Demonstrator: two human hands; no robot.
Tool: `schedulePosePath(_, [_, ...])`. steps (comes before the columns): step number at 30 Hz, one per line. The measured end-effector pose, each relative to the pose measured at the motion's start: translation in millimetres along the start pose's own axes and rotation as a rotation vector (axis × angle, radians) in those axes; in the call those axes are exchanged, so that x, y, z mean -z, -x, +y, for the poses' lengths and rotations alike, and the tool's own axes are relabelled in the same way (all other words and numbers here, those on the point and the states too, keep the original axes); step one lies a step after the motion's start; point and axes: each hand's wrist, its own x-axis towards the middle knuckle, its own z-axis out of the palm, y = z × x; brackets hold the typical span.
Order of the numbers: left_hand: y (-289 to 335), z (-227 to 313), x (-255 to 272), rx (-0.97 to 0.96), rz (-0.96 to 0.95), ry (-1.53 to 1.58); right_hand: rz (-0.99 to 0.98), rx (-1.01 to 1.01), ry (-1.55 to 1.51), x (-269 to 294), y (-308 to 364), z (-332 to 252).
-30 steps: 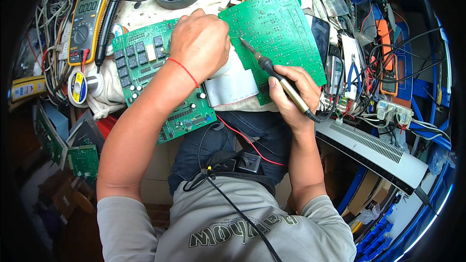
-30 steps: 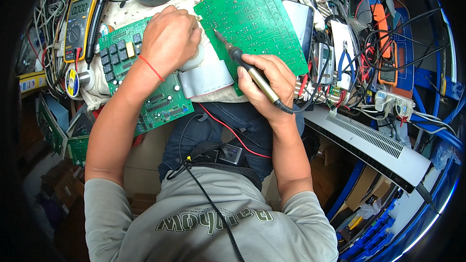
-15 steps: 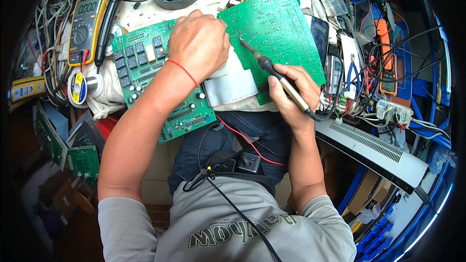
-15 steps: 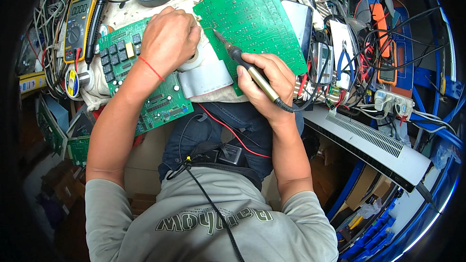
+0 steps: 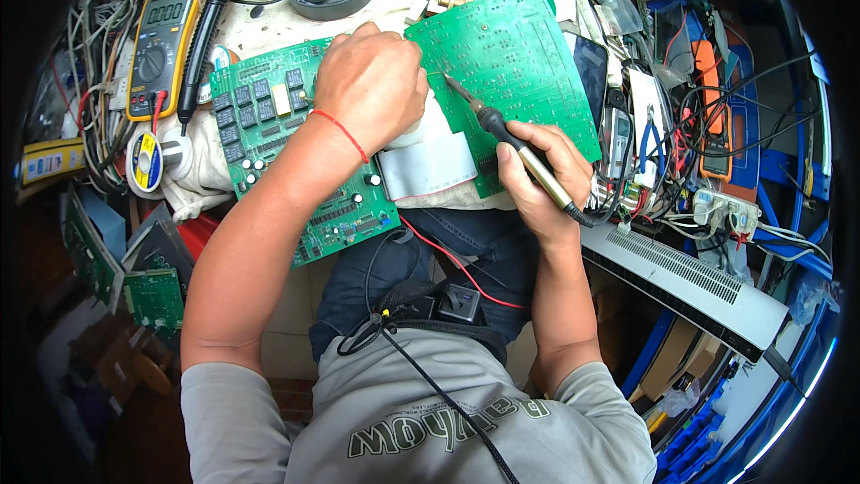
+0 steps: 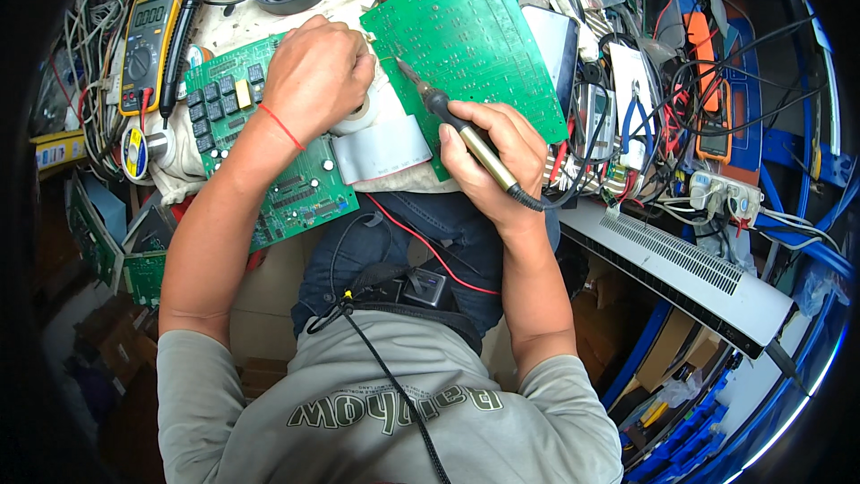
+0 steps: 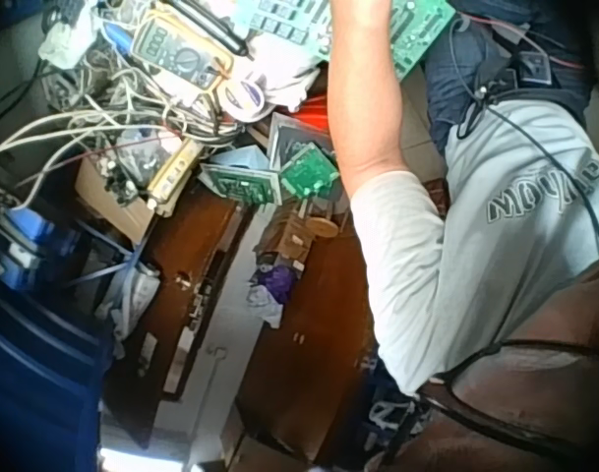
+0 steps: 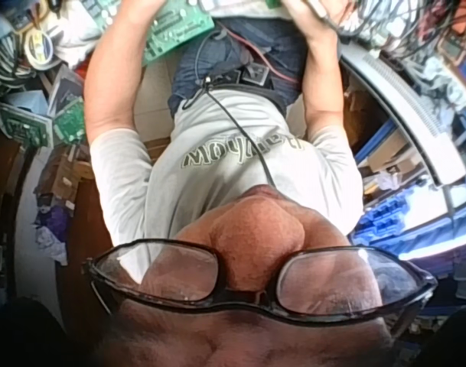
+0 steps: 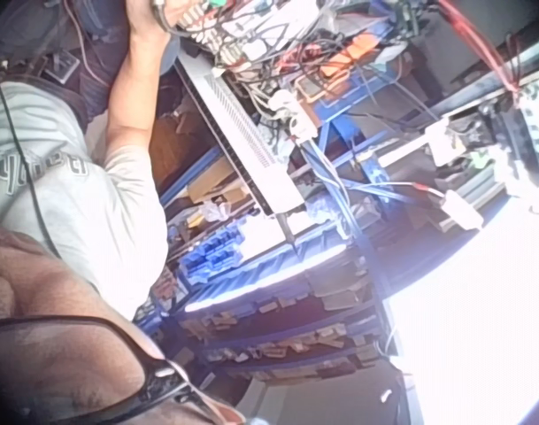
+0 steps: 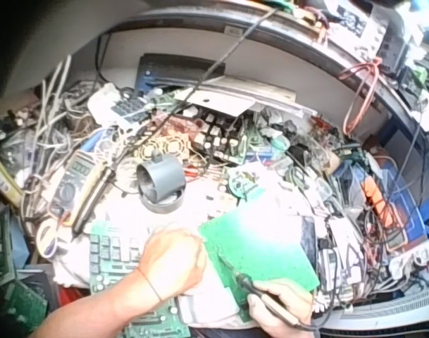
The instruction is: The person holds a green circuit board and uses a soldering iron to apply solder to several points on the board. They flip the board over to access different areas and continue soldering while seated at a cluttered workbench.
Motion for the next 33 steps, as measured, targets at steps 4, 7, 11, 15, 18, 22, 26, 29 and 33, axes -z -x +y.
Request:
schedulePosePath(4, [-1.5, 1.8, -1.9, 0.014, -0.009, -0.012, 0.001, 0.020, -0.002, 0.8, -2.1, -0.8])
schedulePosePath(7, [-1.9, 1.9, -2.6, 0.015, -0.016, -0.022, 0.003, 0.019, 0.001, 0.6, -2.4, -0.7])
schedulePosePath(11, [-1.7, 1.7, -3.6, 0.010, -0.006, -0.034, -0.006, 0.011, 0.000, 0.9, -1.8, -0.5])
schedulePosePath(15, [-2.3, 1.6, -4.7, 0.009, -0.005, -0.035, -0.002, 0.003, -0.002, 1.0, -1.5, -1.2])
schedulePosePath(18, [-2.6, 1.7, -5.5, 0.015, -0.003, -0.044, -0.001, -0.009, -0.003, 1.0, -1.5, -1.9])
schedulePosePath(22, [-2.5, 1.5, -6.3, 0.022, 0.004, -0.046, 0.000, -0.002, -0.001, 1.1, -1.9, -2.0])
schedulePosePath(26, [-2.3, 1.3, -6.4, 0.023, 0.000, -0.050, -0.004, -0.004, -0.002, 1.6, -1.7, -1.9])
schedulePosePath(29, [-1.5, 1.3, -6.0, 0.019, 0.005, -0.042, -0.010, -0.010, -0.005, 1.9, -1.7, -1.7])
schedulePosePath(33, [-1.7, 1.8, -6.0, 0.017, 0.000, -0.048, -0.007, -0.002, -0.010, 1.8, -3.2, -1.6])
